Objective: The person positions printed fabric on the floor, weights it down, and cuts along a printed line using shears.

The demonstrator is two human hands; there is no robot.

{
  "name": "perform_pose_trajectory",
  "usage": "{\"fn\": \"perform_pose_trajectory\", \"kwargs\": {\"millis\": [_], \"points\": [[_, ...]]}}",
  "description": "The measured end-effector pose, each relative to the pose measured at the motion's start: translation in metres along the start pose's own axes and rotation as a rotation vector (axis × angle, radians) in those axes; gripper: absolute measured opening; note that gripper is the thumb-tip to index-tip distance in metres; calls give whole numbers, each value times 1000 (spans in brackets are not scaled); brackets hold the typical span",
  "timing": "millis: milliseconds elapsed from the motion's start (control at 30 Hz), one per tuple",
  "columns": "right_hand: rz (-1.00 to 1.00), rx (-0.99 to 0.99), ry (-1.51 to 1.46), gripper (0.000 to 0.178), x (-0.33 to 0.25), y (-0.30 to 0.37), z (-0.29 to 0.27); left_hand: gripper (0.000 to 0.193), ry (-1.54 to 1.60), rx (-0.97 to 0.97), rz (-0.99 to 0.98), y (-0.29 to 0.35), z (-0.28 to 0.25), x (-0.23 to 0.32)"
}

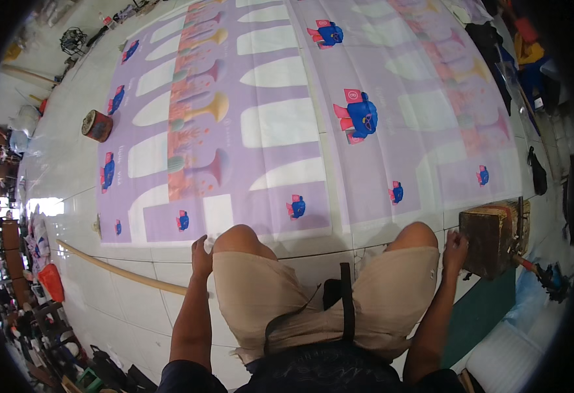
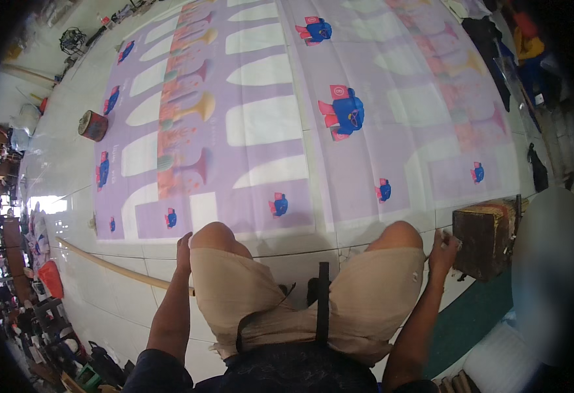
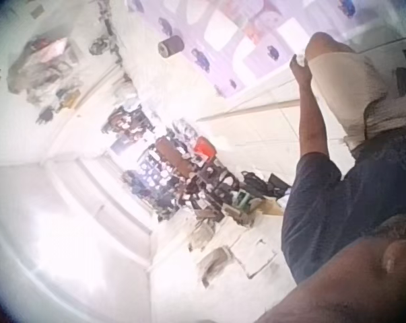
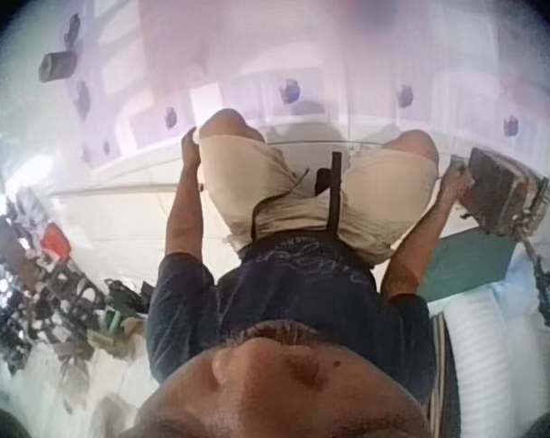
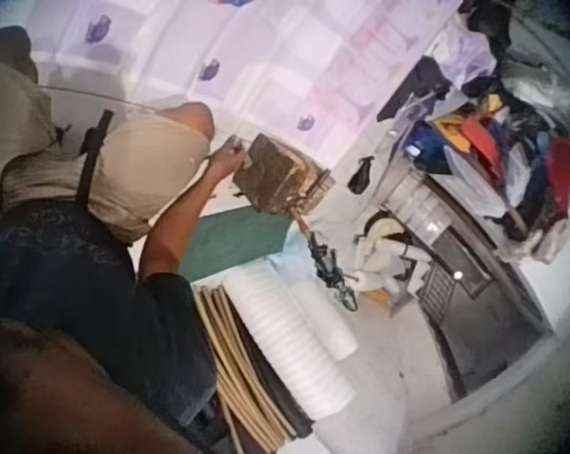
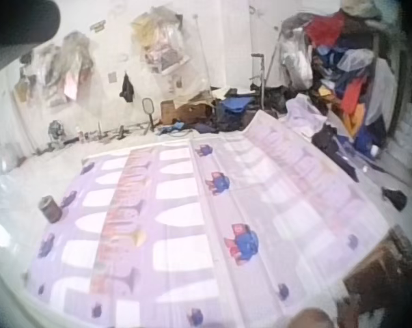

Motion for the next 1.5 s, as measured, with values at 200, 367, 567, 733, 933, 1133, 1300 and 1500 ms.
{"fn": "perform_pose_trajectory", "kwargs": {"millis": [200,367,567,733,933,1133,1300,1500], "points": [[-309,-412,-234,39,-206,77,71,73,-129,255,-104,3,-8,18],[-708,-897,224,53,-218,199,182,75,-38,365,-110,-5,17,35],[-936,-765,350,62,-165,254,207,67,-98,314,-147,-8,12,26],[-850,-887,400,51,-178,237,209,62,-115,384,-169,-4,7,19],[-481,-651,179,48,-141,176,214,57,-82,657,-380,7,-10,-9],[-355,-727,226,50,-187,130,166,74,-148,537,-1071,91,-58,-81],[-507,-854,278,43,-187,99,137,76,56,517,-1030,151,-26,-119],[-686,-644,-21,34,-244,23,132,79,18,372,-1071,244,7,-89]]}}
Point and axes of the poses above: each hand's wrist, its own y-axis away from the middle knuckle, its own z-axis out of the palm, x = y × z, the point moved 1 cm from there along -y, towards the middle knuckle, and after that the axes turned 11 degrees about x, right-handed, at the moved point
